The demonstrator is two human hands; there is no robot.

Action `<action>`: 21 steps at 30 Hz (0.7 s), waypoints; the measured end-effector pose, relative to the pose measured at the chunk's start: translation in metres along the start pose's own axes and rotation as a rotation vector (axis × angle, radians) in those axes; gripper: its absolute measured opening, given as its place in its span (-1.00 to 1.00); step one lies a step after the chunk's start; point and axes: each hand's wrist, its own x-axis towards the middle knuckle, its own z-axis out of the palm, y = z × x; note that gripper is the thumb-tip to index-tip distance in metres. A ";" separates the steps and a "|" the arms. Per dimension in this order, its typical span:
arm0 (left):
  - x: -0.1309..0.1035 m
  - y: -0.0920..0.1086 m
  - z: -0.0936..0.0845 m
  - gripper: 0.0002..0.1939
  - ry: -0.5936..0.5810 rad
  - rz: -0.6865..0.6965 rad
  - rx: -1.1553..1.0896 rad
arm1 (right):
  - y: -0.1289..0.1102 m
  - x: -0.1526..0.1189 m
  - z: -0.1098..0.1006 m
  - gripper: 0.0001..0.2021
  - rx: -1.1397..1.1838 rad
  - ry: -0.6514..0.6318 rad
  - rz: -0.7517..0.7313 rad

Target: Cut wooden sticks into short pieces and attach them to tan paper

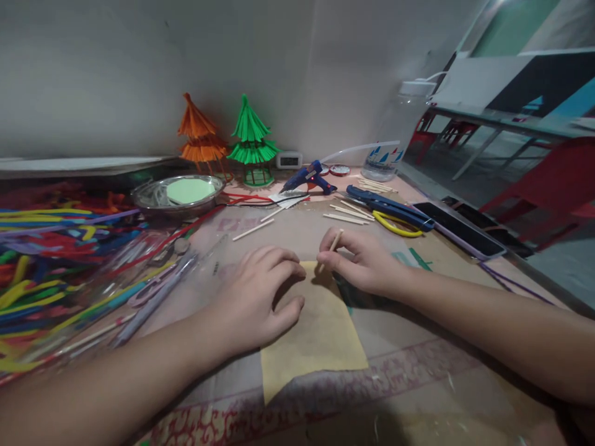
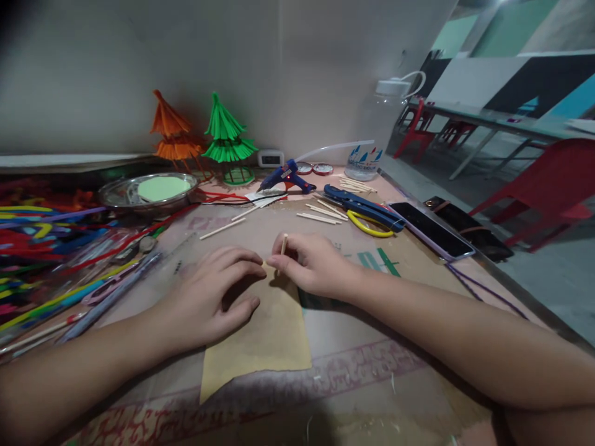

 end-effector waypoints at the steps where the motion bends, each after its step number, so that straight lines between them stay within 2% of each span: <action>1: 0.000 0.000 0.000 -0.72 -0.021 -0.003 0.010 | 0.000 0.000 0.000 -0.81 -0.013 -0.031 -0.016; 4: 0.000 -0.001 0.002 -0.67 -0.069 -0.016 0.021 | -0.002 -0.002 0.002 -0.77 0.012 -0.115 -0.050; 6: 0.001 -0.003 0.003 -0.68 -0.073 -0.032 0.035 | -0.006 -0.004 0.003 -0.74 0.046 -0.122 -0.040; 11: 0.002 -0.009 0.002 -0.72 0.010 -0.089 0.071 | -0.012 -0.009 0.004 -0.76 0.003 -0.017 -0.054; 16: 0.002 -0.006 -0.002 -0.79 0.095 -0.006 0.006 | -0.007 -0.006 0.007 -0.79 0.008 -0.108 -0.009; 18: 0.002 -0.003 -0.003 -0.76 0.069 0.042 -0.026 | -0.004 -0.005 0.007 -0.80 -0.019 -0.129 0.026; 21: 0.001 -0.003 -0.002 -0.68 -0.039 0.056 -0.041 | -0.005 -0.005 0.006 -0.79 -0.013 -0.101 0.043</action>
